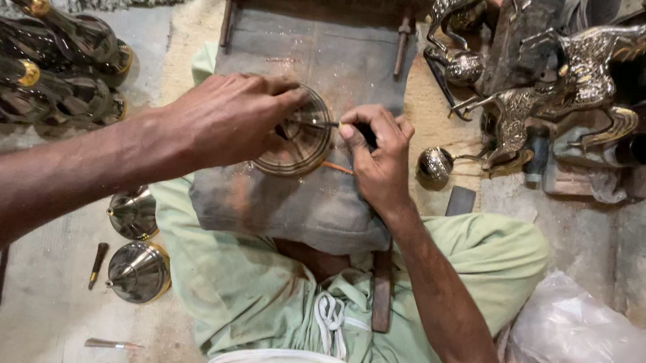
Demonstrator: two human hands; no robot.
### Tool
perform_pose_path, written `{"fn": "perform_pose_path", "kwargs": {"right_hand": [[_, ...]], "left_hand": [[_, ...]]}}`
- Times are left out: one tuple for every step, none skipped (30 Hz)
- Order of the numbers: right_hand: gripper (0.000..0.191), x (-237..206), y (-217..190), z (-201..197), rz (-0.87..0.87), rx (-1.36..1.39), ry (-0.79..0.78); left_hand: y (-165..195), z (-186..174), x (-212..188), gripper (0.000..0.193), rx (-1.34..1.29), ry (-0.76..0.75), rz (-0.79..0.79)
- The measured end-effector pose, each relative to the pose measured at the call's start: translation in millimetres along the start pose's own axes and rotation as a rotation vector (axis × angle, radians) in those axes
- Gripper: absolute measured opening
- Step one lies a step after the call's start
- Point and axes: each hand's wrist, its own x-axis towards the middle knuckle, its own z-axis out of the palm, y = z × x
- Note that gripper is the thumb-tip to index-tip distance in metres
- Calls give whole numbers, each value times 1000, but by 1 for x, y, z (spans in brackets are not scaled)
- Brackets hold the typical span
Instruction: The person sits on the floor and engraves decorative patterns into brass pieces, holding a chisel against the metal and striking it with a wooden mallet over a sandbag support. They first work on a horse figurine, then continue chasing a bell-shaped brass object for the rest of the episode.
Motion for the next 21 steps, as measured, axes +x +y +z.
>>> {"fn": "perform_pose_path", "kwargs": {"right_hand": [[8, 2, 0, 0, -19, -1, -15], [8, 3, 1, 1, -41, 0, -29], [8, 4, 1, 2, -35, -5, -44], [8, 5, 1, 3, -29, -11, -56], [8, 5, 1, 3, -20, -19, -68], [8, 5, 1, 4, -20, -23, -70], [9, 6, 1, 4, -21, -27, -71], [9, 6, 1, 5, -25, -31, -71], [9, 7, 1, 5, -30, -29, -71], [9, 7, 1, 5, -33, -28, -72], [9, 6, 1, 5, -34, -27, -75], [9, 6, 1, 5, -31, -25, -75], [9, 6, 1, 5, -29, -24, -75], [9, 6, 1, 5, -28, -23, -74], [9, 6, 1, 5, -27, -22, -75], [9, 6, 1, 5, -25, -21, -76], [9, 6, 2, 5, -26, -22, -76], [9, 7, 2, 5, -23, -21, -77], [9, 7, 2, 5, -19, -20, -78], [9, 7, 2, 5, -14, -19, -80], [9, 7, 2, 4, -12, -20, -79]], "left_hand": [[0, 1, -2, 59, -35, -74, -61], [0, 1, -4, 57, -66, -146, -125], [-1, 0, -5, 58, -77, -134, -123], [-1, -1, -5, 59, -85, -122, -118], [-2, -2, -6, 60, -97, -111, -111], [-2, -4, -6, 60, -90, -119, -107], [-1, -5, -5, 60, -84, -126, -103], [-1, -7, -5, 60, -73, -131, -100], [-1, -9, -5, 61, -75, -116, -95], [0, -10, -5, 62, -79, -103, -90], [1, -10, -5, 63, -86, -91, -86], [1, -11, -5, 62, -85, -103, -93], [2, -11, -5, 60, -83, -114, -101], [2, -10, -5, 59, -81, -123, -108], [2, -9, -5, 59, -76, -121, -105], [2, -9, -5, 60, -72, -119, -103], [2, -9, -4, 61, -67, -115, -100], [2, -9, -4, 61, -66, -117, -99], [2, -9, -4, 60, -65, -120, -98], [2, -9, -3, 60, -65, -122, -98], [3, -10, -3, 61, -67, -127, -101]]}}
